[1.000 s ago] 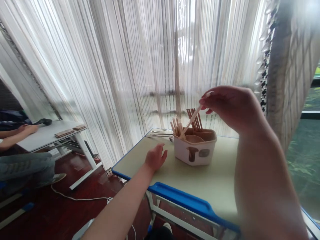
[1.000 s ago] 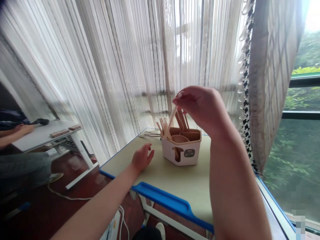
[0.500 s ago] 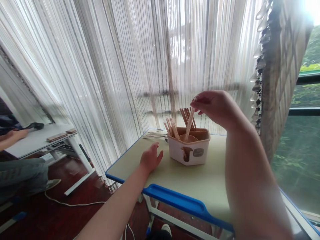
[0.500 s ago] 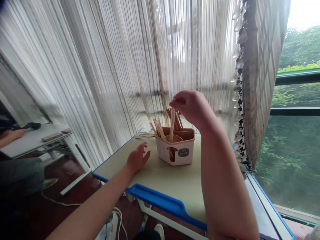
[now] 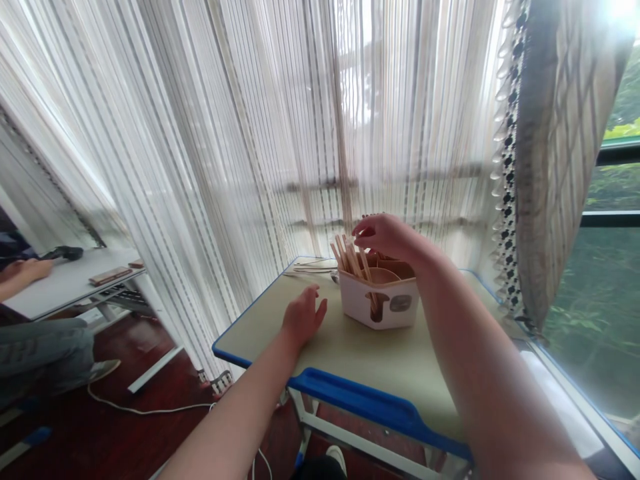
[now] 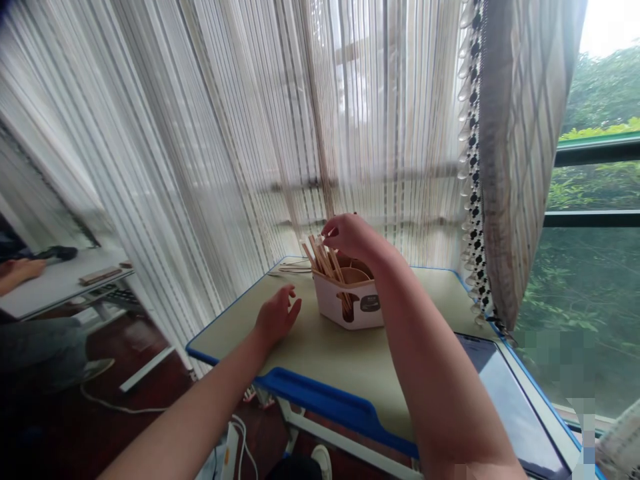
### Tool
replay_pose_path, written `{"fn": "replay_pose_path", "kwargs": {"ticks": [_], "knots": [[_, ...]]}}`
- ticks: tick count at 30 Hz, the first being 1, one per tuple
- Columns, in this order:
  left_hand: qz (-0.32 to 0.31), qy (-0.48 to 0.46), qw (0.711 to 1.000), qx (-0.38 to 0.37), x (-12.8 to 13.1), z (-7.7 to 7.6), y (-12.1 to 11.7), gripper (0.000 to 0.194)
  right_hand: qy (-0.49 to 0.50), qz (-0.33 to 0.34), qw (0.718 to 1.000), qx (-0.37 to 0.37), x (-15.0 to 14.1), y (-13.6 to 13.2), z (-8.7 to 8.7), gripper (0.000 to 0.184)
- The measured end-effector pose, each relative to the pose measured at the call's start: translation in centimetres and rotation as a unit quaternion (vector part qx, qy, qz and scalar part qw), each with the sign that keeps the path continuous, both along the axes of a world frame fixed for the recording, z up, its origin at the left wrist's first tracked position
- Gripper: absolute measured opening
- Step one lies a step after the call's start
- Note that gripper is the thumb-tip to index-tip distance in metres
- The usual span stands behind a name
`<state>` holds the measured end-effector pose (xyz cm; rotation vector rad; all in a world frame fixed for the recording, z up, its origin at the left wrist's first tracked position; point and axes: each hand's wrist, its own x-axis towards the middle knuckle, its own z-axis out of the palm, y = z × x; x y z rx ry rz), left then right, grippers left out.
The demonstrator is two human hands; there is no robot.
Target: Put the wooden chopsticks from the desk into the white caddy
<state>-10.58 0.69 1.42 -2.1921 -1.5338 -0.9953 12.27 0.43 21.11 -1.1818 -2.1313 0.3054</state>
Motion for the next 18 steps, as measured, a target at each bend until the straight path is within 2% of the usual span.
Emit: {"fn": "replay_pose_path", "kwargs": {"ticks": [6,9,14,18], "knots": [[0.014,-0.011,1.000,-0.001,-0.1,0.0,0.2,0.024,-0.058,-0.070,0.995,0.032,-0.8,0.8,-0.7,0.021],[0.015,-0.015,1.000,-0.002,-0.1,-0.1,0.4,0.023,-0.066,-0.082,0.994,0.030,-0.8,0.9,-0.7,0.021],[0.034,-0.021,0.999,0.002,0.0,-0.1,0.4,0.018,-0.092,-0.127,0.982,0.103,-0.3,1.4,-0.5,0.026],[0.033,-0.016,0.999,0.008,0.1,-0.1,0.4,0.015,-0.103,-0.143,0.976,0.125,-0.4,1.7,-0.6,0.023]]}}
